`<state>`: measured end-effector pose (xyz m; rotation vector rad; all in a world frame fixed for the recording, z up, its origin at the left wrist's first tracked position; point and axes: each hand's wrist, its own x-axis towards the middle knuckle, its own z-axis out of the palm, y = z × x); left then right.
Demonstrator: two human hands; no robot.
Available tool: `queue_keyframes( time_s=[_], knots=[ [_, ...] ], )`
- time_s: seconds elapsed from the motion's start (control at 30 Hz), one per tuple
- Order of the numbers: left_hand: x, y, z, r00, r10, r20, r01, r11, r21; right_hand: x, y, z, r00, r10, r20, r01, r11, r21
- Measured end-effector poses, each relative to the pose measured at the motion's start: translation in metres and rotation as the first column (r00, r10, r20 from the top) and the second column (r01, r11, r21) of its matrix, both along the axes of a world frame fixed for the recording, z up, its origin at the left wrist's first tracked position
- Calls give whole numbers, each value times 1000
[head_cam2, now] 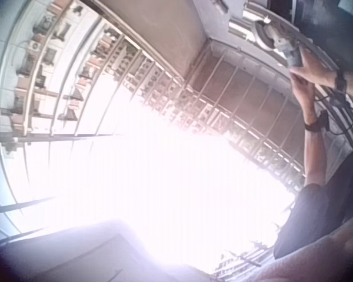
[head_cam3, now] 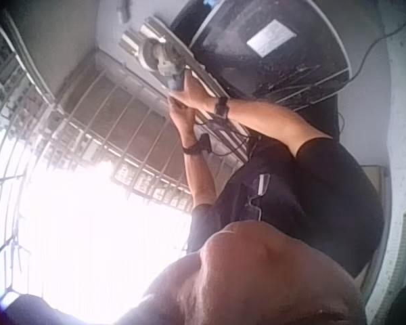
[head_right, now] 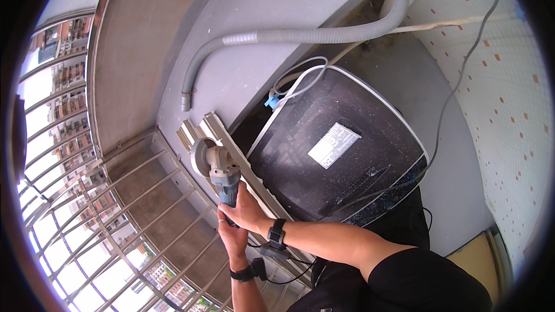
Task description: The person cuts through metal window or door frames using an angle grinder and then moves one of the cut sections.
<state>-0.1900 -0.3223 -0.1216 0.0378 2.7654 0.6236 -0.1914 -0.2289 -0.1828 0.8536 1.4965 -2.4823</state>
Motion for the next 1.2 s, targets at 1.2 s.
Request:
queue_keyframes(
  time_s=[1.2],
  knots=[
    [-9,-14,3,996,-37,76,37,999,0,0,-5,3,998,-58,17,57,998,38]
  ],
)
